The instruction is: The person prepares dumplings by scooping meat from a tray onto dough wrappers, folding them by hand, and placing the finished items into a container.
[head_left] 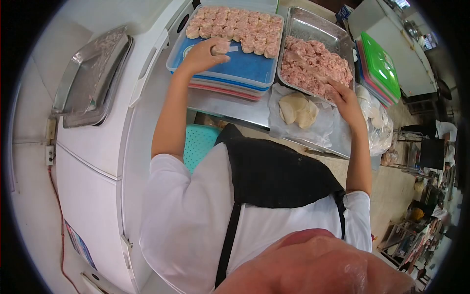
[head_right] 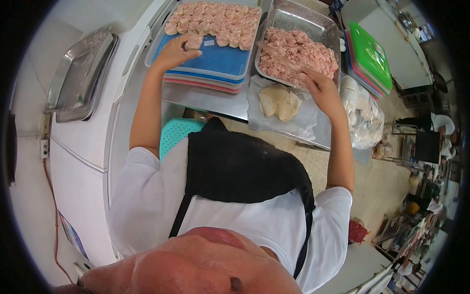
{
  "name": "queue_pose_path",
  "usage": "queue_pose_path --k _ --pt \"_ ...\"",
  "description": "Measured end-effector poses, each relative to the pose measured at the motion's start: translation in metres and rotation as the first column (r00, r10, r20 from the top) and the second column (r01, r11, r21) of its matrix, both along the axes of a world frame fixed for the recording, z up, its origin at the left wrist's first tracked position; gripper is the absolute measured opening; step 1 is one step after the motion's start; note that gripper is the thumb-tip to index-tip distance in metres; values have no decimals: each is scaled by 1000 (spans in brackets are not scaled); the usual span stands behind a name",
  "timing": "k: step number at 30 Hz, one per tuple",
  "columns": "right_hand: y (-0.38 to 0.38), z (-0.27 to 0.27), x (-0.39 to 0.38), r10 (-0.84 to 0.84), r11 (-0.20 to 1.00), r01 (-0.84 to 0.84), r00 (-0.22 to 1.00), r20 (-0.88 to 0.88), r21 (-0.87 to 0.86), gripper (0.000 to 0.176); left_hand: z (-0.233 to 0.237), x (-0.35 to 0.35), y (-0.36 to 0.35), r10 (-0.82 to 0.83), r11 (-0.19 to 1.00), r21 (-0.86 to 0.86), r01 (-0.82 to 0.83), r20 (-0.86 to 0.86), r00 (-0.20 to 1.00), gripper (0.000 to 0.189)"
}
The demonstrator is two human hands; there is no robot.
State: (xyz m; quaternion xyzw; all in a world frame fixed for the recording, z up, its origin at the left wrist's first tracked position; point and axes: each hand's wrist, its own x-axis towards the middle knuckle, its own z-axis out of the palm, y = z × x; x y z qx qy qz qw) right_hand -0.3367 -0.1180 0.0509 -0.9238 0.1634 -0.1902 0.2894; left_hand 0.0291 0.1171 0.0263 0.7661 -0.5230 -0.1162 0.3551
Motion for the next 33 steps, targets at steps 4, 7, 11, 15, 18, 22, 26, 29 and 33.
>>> queue_pose_path --k 4,7,11,15,18,22,26,29,33 --pt "-1 3 -42 -285 916 311 949 -135 255 31 -25 13 -14 125 991 -82 -103 324 938 71" --pt "-5 -2 -65 -345 862 341 937 -58 375 31 -11 -5 -30 147 989 -45 -141 223 964 73" --pt "-17 -8 -82 -328 866 329 942 -69 376 37 -13 -17 -51 189 978 44 -202 203 961 66" --pt "-26 -6 -81 -337 892 360 933 -130 274 34 -16 -19 -72 195 970 91 -224 255 947 68" --pt "-48 1 -82 -315 938 340 916 -247 67 35 -7 -23 -66 166 985 15 -174 223 961 59" --pt "-114 19 -96 -374 818 20 778 -504 -575 36 -12 -28 -60 193 981 -79 -177 324 926 49" --pt "-163 16 -83 -392 652 -23 845 -363 -758 19 -8 -65 -72 244 966 -41 -256 475 845 37" --pt "-164 -11 -71 -293 547 -116 901 -320 -829 12 12 -120 -90 200 978 -35 -208 461 864 30" --pt "-132 -16 -91 -242 588 -207 877 -414 -782 10 -6 -219 -124 -90 974 -192 121 167 982 24"
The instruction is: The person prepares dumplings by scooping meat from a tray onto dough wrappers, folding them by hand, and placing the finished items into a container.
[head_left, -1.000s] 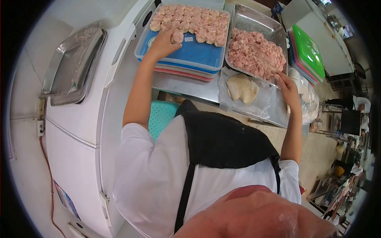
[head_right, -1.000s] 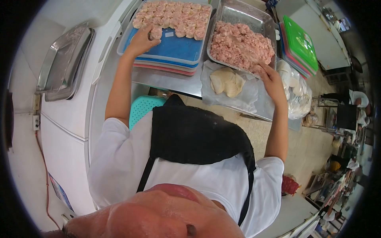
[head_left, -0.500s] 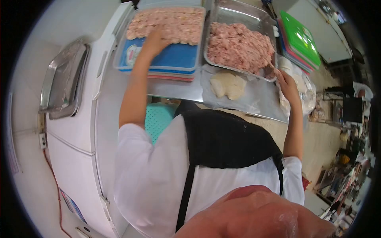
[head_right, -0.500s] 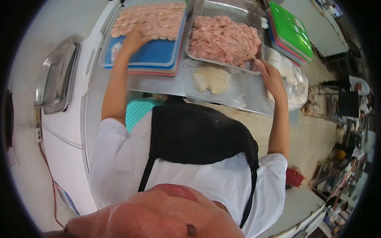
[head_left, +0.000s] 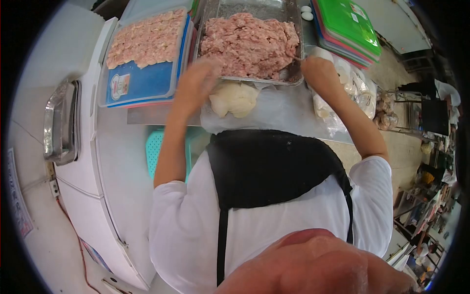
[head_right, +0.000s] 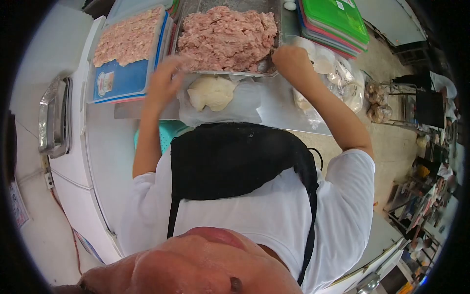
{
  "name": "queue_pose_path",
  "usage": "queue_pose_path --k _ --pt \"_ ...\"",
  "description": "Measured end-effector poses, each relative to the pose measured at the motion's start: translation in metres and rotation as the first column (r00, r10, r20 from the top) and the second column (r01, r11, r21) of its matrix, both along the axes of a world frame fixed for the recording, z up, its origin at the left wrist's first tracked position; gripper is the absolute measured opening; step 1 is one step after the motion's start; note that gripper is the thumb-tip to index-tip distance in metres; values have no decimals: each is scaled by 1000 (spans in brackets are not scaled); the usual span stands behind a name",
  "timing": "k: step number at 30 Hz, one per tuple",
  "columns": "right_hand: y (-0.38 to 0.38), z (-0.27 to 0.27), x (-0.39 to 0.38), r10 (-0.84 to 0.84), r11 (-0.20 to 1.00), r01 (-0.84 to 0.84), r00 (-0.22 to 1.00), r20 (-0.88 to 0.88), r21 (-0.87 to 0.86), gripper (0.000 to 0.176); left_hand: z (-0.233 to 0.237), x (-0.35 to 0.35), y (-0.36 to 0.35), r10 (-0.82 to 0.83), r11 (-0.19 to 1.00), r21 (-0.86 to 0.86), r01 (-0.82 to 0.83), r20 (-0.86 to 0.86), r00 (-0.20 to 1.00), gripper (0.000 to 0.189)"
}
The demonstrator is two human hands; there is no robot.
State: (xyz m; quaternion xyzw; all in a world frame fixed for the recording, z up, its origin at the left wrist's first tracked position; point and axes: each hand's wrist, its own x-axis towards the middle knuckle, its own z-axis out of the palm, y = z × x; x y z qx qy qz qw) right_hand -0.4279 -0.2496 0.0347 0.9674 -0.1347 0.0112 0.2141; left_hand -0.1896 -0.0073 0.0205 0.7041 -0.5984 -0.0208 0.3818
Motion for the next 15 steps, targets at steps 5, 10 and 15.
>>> queue_pose_path --k 5,10,15 --pt "1 -18 -26 153 986 -142 977 -145 85 6 -78 -63 -24 -114 968 211 133 -97 989 25" --pt "-30 29 -11 191 967 -204 977 97 150 11 -104 -92 -38 3 980 194 -38 176 984 24" --pt "-27 -49 -13 310 912 -306 950 32 272 10 -93 -91 -40 7 956 292 -29 76 997 20"
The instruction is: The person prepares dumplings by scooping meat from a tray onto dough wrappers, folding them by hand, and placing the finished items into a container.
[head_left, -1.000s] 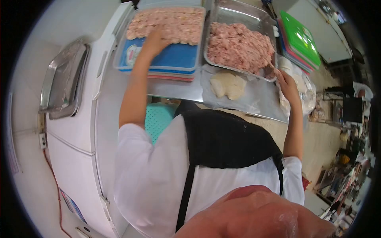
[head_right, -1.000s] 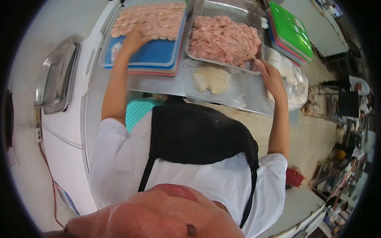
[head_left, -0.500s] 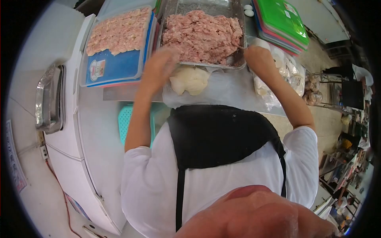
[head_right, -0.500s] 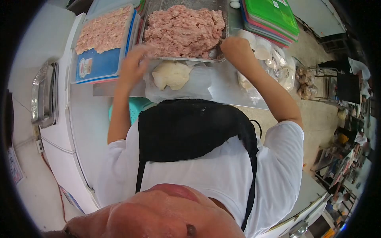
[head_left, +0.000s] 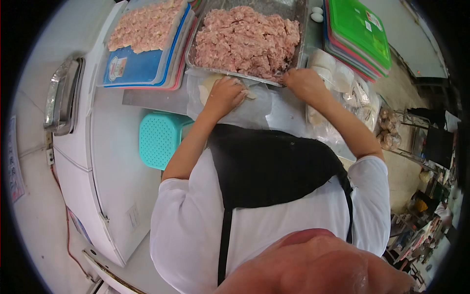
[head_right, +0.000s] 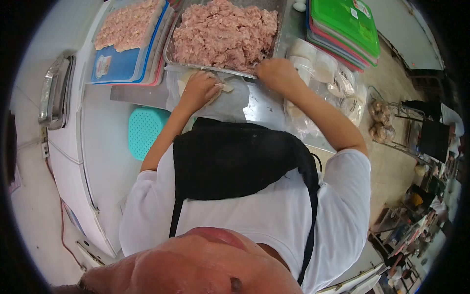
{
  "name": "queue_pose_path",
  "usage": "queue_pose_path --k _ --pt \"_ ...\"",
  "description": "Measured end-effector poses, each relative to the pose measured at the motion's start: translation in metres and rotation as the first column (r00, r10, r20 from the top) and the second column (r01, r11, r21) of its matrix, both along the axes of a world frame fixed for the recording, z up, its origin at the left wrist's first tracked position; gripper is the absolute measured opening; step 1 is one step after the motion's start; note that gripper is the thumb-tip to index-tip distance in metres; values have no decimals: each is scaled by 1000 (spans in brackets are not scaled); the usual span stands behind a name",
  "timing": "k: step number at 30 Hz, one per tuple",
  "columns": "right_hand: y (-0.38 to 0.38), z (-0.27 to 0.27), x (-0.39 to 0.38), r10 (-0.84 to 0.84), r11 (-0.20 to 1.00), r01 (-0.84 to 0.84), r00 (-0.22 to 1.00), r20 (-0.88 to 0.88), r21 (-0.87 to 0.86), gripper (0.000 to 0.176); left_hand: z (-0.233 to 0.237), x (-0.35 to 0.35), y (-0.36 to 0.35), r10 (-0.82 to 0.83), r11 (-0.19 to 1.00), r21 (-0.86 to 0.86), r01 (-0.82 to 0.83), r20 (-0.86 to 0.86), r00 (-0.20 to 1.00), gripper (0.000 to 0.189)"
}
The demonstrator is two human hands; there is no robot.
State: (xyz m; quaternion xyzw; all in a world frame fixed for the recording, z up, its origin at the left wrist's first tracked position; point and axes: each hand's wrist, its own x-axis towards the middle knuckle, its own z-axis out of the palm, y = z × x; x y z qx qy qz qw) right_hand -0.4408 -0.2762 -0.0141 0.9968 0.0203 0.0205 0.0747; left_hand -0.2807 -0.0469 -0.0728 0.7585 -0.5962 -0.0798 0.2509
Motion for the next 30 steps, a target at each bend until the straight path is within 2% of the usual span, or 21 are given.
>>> queue_pose_path --k 2,3,5,6,9,10,11,12,13,15,16,18,19,20,21,22,24,26,27,29,30 --pt "-2 1 -7 51 999 -51 998 29 1 11 3 4 -1 -8 999 -55 -2 -179 984 18" --pt "-7 13 -10 2 1000 -2 1000 -14 -26 11 6 5 0 -21 997 -78 0 -268 963 17" --pt "-15 56 -10 -97 992 89 991 -96 -85 12 19 6 1 -23 1000 -20 17 -350 937 17" --pt "-17 75 -7 -122 987 113 990 -78 -115 14 27 6 2 -21 1000 7 26 -391 920 17" --pt "-27 43 9 76 996 -67 978 193 -51 12 42 13 1 8 998 61 7 -254 967 21" --pt "-21 2 11 27 999 -28 999 -22 -46 12 45 14 1 7 1000 -2 -8 -249 969 22" --pt "-1 -12 5 58 996 -59 998 21 64 10 49 16 0 4 998 -67 -21 -242 970 23" --pt "6 -4 -1 37 997 -39 999 32 63 10 53 20 -1 4 990 -134 -36 -234 972 24" --pt "8 7 -2 26 998 -29 999 41 58 10 60 27 -3 53 991 -113 -75 -183 982 27" --pt "0 50 -3 -100 995 96 986 -134 -33 11 68 37 0 143 988 -50 -148 -91 986 33" --pt "-3 64 -3 -170 984 155 963 -211 -88 13 66 44 1 121 986 -112 -127 -62 991 34" --pt "-18 48 7 -81 996 79 996 -43 -50 13 60 60 -2 85 967 -241 -83 -3 996 35" --pt "-18 37 11 -50 998 52 998 44 -44 13 56 68 -6 124 960 -233 -156 -145 982 36" --pt "-6 13 12 -35 999 35 998 -43 -18 14 49 73 -11 169 951 -207 -231 -281 945 37" --pt "18 11 13 -47 999 46 993 -105 -7 13 43 77 -16 210 938 -171 -300 -408 889 38" --pt "26 20 12 -81 997 80 991 -108 -12 13 39 80 -21 141 909 -229 -348 -618 774 36" --pt "27 49 15 -197 980 191 969 -149 -51 13 29 84 -26 -61 834 -276 -477 -906 418 34" --pt "16 79 11 -365 930 344 907 -212 -128 13 22 97 -16 -161 865 -172 -471 -985 63 31" --pt "13 71 8 -361 932 341 908 -215 -125 14 21 103 -13 -199 884 -124 -452 -972 -123 30" --pt "13 34 4 -358 933 339 909 -214 -121 16 39 101 -8 -151 899 -108 -424 -986 -69 28" --pt "25 18 4 -247 969 246 969 -25 -29 14 45 101 -8 -131 905 -103 -412 -990 -42 28"
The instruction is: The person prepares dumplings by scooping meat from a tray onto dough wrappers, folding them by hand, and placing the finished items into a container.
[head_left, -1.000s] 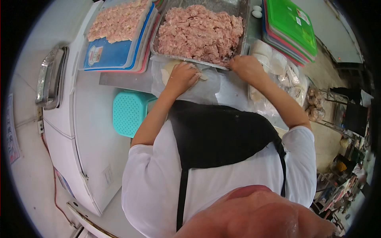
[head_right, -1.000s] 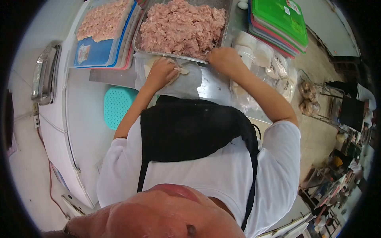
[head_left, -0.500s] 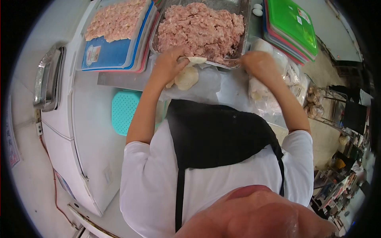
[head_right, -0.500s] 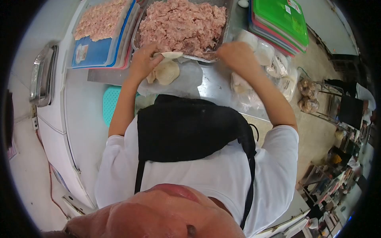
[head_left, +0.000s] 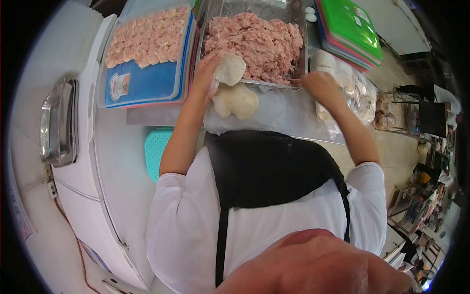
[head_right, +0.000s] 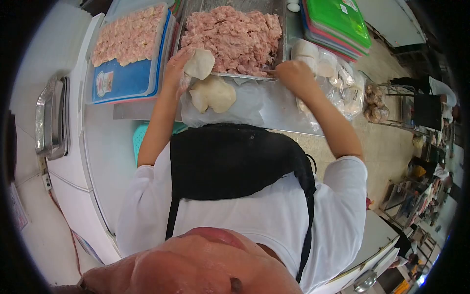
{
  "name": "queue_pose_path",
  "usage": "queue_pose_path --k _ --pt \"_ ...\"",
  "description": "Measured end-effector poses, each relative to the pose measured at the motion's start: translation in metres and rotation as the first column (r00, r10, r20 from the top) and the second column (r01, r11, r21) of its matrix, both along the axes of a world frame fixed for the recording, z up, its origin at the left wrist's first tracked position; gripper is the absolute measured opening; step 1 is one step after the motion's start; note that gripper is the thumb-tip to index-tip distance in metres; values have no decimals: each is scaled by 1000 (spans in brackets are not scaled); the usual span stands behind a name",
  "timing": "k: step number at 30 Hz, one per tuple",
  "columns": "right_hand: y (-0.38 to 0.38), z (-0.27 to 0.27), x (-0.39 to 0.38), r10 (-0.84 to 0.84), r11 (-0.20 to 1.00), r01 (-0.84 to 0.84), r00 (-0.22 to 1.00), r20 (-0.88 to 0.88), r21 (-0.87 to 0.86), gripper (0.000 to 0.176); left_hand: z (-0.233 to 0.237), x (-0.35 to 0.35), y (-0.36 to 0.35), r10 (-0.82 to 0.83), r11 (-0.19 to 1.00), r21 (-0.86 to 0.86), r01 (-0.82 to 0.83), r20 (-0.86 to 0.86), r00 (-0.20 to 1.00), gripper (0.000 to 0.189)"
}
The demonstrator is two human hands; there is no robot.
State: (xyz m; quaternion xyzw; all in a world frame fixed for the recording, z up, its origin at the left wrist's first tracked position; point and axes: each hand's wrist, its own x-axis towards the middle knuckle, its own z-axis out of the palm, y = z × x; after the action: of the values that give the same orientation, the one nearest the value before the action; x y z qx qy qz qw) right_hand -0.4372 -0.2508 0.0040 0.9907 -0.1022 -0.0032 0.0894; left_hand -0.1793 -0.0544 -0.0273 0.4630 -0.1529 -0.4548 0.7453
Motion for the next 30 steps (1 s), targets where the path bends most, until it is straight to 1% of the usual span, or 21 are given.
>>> queue_pose_path --k 3,4,6,7,9,10,12,13,16,18,19,20,21,22,23,24,25,26,27,28,30 --pt "20 -7 13 -202 942 187 979 26 280 17 -13 15 2 -68 994 -104 45 -236 969 35" --pt "20 -4 17 -331 862 358 934 -137 359 20 -15 16 2 -45 996 -80 32 -167 985 36" --pt "9 -25 8 -353 764 325 934 -61 557 22 -16 15 -1 -1 999 -38 0 -22 1000 38" --pt "8 -29 4 -371 702 298 928 -25 647 23 -15 16 -3 18 998 -54 -20 -43 999 38" --pt "5 -31 1 -424 542 298 904 -50 786 25 -10 16 -8 52 995 -86 -59 -83 995 37" --pt "6 -30 1 -449 453 291 891 -67 843 26 -8 15 -13 42 988 -138 -63 -149 988 36" --pt "12 -18 5 -530 354 186 848 32 916 31 -6 12 -27 11 967 -240 -81 -279 960 33" --pt "17 -9 12 -569 306 125 819 76 944 33 -3 8 -34 3 968 -237 -78 -303 953 33" --pt "26 20 31 -663 231 61 740 111 971 35 16 -12 -57 -8 973 -218 -73 -351 936 32" --pt "23 20 39 -667 35 -20 744 38 999 33 35 -26 -66 1 979 -192 -74 -355 935 31" --pt "21 18 43 -661 -65 -60 750 2 996 33 38 -28 -70 -56 953 -292 -87 -449 892 27" --pt "18 8 49 -634 135 0 768 86 991 32 41 -26 -78 -120 915 -386 -113 -530 839 25" --pt "19 -2 56 -590 329 52 791 162 943 31 41 -24 -84 -191 869 -472 -150 -598 778 24" --pt "20 -9 58 -532 509 96 816 225 855 30 39 -21 -86 -137 885 -428 -182 -613 778 25" --pt "15 -11 51 -462 616 109 852 246 781 29 36 -17 -86 -80 897 -384 -218 -627 775 28" --pt "14 6 46 -384 714 108 886 259 691 28 32 -9 -87 -20 904 -340 -258 -637 771 31" --pt "15 23 42 -303 802 95 916 264 589 27 7 5 -90 -202 796 -568 -210 -576 793 35" --pt "21 40 39 -293 838 130 926 238 529 27 -33 21 -91 -363 633 -758 -154 -467 806 40" --pt "29 57 34 -288 870 163 934 211 465 28 -53 29 -92 -495 428 -899 -93 -320 808 46" --pt "32 65 33 -288 896 196 939 186 398 28 22 -4 -79 243 886 -183 -425 -598 764 49" --pt "28 39 38 -195 916 62 933 304 395 28 43 -17 -75 152 908 -237 -345 -580 800 52"
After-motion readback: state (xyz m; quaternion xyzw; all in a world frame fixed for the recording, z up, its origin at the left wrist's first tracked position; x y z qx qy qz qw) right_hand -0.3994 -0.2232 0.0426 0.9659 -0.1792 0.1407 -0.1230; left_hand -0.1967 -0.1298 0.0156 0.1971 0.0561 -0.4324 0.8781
